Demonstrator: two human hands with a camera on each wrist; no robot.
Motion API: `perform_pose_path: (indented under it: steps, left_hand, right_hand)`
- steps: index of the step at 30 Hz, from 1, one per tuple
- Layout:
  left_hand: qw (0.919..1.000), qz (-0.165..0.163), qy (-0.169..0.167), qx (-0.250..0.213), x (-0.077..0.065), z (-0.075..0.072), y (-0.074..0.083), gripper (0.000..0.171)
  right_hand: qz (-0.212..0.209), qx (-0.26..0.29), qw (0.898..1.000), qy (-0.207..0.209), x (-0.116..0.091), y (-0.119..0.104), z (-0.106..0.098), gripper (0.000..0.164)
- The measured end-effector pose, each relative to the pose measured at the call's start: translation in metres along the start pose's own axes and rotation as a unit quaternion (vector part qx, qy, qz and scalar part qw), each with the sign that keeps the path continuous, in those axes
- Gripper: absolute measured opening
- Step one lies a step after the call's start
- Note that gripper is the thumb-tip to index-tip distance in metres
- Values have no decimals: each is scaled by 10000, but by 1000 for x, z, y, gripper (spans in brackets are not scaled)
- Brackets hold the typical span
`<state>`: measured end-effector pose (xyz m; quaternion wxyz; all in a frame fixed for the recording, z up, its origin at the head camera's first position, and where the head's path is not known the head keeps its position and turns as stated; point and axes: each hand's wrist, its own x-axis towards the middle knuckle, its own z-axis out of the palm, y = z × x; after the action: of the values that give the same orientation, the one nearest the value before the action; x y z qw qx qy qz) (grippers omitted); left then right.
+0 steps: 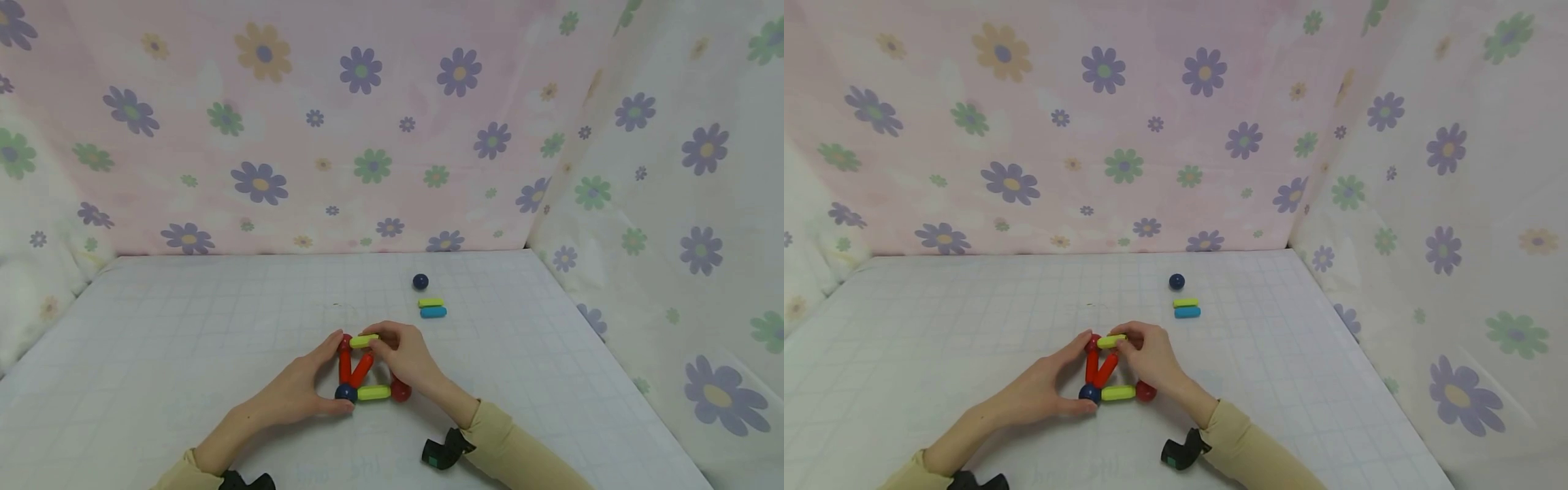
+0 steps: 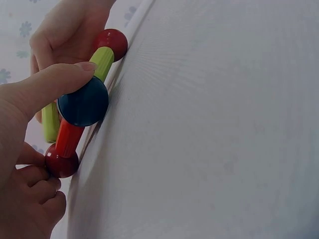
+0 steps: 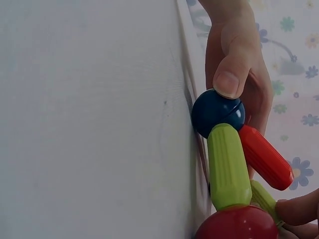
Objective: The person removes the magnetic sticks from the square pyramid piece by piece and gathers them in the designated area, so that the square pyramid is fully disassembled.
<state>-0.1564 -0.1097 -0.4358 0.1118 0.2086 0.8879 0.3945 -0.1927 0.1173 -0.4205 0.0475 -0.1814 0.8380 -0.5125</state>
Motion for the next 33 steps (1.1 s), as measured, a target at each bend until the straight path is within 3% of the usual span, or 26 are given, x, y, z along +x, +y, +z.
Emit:
perform_pose_path:
  steps: [6, 17, 33]
  left_hand:
    - [10000, -35, -18, 3, 0, 0, 0, 113]
    - [9999, -37, -61, -92, 0, -1, 0, 112]
    - [9998, -201, -68, 21, 2, 1, 1, 112]
  right_hand:
    - [-104, -166, 9998, -9, 0, 0, 0, 19]
    - [-161, 301, 9990, -286, 1, 3, -9, 23]
    - [323, 658, 9973, -63, -16, 24, -55, 27]
